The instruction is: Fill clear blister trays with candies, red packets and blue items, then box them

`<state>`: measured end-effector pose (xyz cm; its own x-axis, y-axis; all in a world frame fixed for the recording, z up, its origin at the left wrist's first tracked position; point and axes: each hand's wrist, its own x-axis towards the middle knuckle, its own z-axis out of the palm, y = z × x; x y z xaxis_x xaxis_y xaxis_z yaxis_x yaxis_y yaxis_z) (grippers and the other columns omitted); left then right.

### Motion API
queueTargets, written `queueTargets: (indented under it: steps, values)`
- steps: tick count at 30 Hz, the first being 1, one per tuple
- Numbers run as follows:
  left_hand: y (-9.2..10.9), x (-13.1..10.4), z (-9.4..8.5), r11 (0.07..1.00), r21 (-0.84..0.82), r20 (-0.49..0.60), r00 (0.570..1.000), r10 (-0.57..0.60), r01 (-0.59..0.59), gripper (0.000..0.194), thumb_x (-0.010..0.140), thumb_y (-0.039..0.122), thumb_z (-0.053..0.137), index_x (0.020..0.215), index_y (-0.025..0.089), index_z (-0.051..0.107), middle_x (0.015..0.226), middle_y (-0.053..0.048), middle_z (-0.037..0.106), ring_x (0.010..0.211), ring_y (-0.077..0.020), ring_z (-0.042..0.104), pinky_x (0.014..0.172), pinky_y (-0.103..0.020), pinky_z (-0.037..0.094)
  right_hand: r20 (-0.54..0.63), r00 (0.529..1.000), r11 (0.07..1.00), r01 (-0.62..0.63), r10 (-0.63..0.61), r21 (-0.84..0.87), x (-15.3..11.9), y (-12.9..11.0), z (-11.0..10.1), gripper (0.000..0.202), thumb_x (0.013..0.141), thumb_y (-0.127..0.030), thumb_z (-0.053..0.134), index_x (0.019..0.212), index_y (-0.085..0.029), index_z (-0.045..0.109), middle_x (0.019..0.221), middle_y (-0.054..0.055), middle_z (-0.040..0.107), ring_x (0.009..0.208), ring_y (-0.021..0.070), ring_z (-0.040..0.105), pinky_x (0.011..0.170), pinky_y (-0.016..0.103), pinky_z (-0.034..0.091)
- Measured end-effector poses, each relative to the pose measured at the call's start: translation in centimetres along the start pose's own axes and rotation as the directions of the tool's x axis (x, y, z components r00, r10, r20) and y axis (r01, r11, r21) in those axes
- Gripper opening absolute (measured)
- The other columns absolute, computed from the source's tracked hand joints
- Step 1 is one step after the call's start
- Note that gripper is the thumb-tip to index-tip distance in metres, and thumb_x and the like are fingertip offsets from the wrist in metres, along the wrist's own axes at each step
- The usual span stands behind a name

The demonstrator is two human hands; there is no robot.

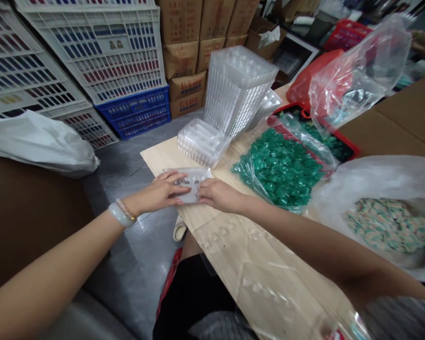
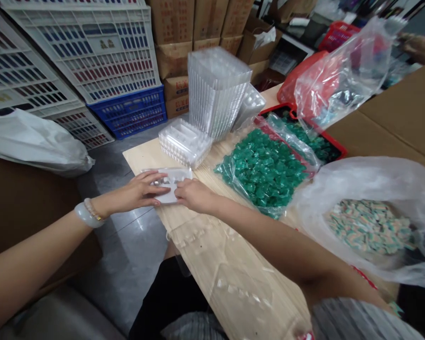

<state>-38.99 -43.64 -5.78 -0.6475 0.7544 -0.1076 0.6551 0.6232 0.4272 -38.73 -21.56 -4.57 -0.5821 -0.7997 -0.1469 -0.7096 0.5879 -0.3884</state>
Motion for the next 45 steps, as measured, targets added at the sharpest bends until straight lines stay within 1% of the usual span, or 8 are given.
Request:
queueTargets:
  steps: [8, 21, 32, 35, 38, 39, 43, 45]
  values:
    - [0.2, 0.0, 0.0, 1.000, 0.022, -0.009, 1.000, -0.003, 0.003, 0.034, 0.081, 0.037, 0.047, 0.113, 0.030, 0.054, 0.134, -0.004, 0.035, 0.125, -0.0277, 0.023, 0.100, -0.045, 0.024, -0.006, 0.994, 0.960, 0.106, -0.108, 0.259, 0.6, 2.0, 0.7, 0.014, 0.080, -0.016, 0.050, 0.071, -0.013, 0.061, 0.073, 0.003, 0.057, 0.071, 0.0121, 0.052, 0.070, 0.024, 0.037]
    - [0.5, 0.1, -0.3, 0.998, -0.049, -0.011, 0.999, 0.037, -0.038, 0.028, 0.080, 0.031, 0.050, 0.106, 0.024, 0.058, 0.131, -0.007, 0.038, 0.126, -0.0251, 0.023, 0.100, -0.045, 0.025, 0.152, 0.987, 0.989, 0.037, -0.060, 0.145, 0.9, 1.1, -1.0, 0.015, 0.075, -0.008, 0.047, 0.072, -0.012, 0.061, 0.075, 0.004, 0.057, 0.069, 0.0112, 0.052, 0.069, 0.023, 0.038]
    - [0.8, -0.3, -1.2, 0.998, -0.058, -0.076, 0.997, -0.003, -0.002, 0.035, 0.077, 0.029, 0.053, 0.111, 0.022, 0.053, 0.132, -0.009, 0.037, 0.124, -0.0271, 0.028, 0.099, -0.046, 0.029, 0.227, 0.974, 0.913, 0.085, 0.009, -0.399, 1.4, -3.1, -0.9, 0.024, 0.077, -0.007, 0.040, 0.091, -0.009, 0.059, 0.086, 0.011, 0.058, 0.073, 0.0198, 0.055, 0.056, 0.027, 0.040]
    - [1.5, -1.3, -2.9, 0.993, -0.065, -0.337, 0.935, -0.113, 0.097, 0.046, 0.076, 0.038, 0.053, 0.118, 0.021, 0.046, 0.130, -0.010, 0.038, 0.120, -0.0268, 0.034, 0.096, -0.045, 0.033, 0.105, 0.994, 0.905, 0.070, -0.029, -0.420, -2.0, -3.4, -4.2, 0.017, 0.078, -0.011, 0.041, 0.083, -0.012, 0.057, 0.084, 0.009, 0.056, 0.075, 0.0179, 0.052, 0.055, 0.025, 0.039]
    - [3.2, -1.4, -2.8, 0.977, -0.086, -0.605, 0.769, -0.206, 0.194, 0.046, 0.078, 0.037, 0.050, 0.121, 0.021, 0.040, 0.122, -0.008, 0.045, 0.114, -0.0232, 0.041, 0.095, -0.043, 0.035, -0.074, 0.995, 0.917, -0.090, 0.066, -0.388, -7.5, -2.6, -6.5, 0.017, 0.080, -0.017, 0.038, 0.076, -0.014, 0.055, 0.079, 0.007, 0.053, 0.073, 0.0149, 0.049, 0.057, 0.024, 0.039]
    - [3.8, -1.2, -2.1, 0.981, -0.064, -0.610, 0.771, -0.183, 0.181, 0.047, 0.078, 0.036, 0.050, 0.121, 0.020, 0.040, 0.121, -0.009, 0.046, 0.114, -0.0229, 0.042, 0.095, -0.042, 0.036, -0.126, 0.984, 0.919, -0.160, 0.122, -0.361, -9.3, -2.1, -6.4, 0.018, 0.081, -0.017, 0.037, 0.077, -0.014, 0.054, 0.079, 0.007, 0.052, 0.072, 0.0139, 0.049, 0.056, 0.023, 0.039]
    - [4.6, 0.3, 2.3, 0.984, 0.173, -0.310, 0.951, 0.018, 0.038, 0.038, 0.078, 0.031, 0.049, 0.115, 0.020, 0.047, 0.129, -0.009, 0.041, 0.122, -0.0270, 0.032, 0.100, -0.045, 0.028, -0.193, 0.949, 0.893, -0.304, 0.251, -0.332, -13.2, 0.5, -1.9, 0.018, 0.082, -0.014, 0.038, 0.087, -0.011, 0.054, 0.101, 0.011, 0.052, 0.090, 0.0162, 0.048, 0.071, 0.025, 0.041]
    - [4.1, 0.4, 3.5, 0.958, 0.276, -0.251, 0.968, 0.000, 0.072, 0.033, 0.081, 0.025, 0.044, 0.114, 0.021, 0.049, 0.132, -0.008, 0.038, 0.125, -0.0279, 0.026, 0.101, -0.047, 0.024, -0.155, 0.959, 0.880, -0.280, 0.238, -0.384, -13.3, 1.5, 0.8, 0.018, 0.081, -0.012, 0.038, 0.088, -0.011, 0.055, 0.113, 0.011, 0.049, 0.098, 0.0192, 0.045, 0.080, 0.030, 0.038]
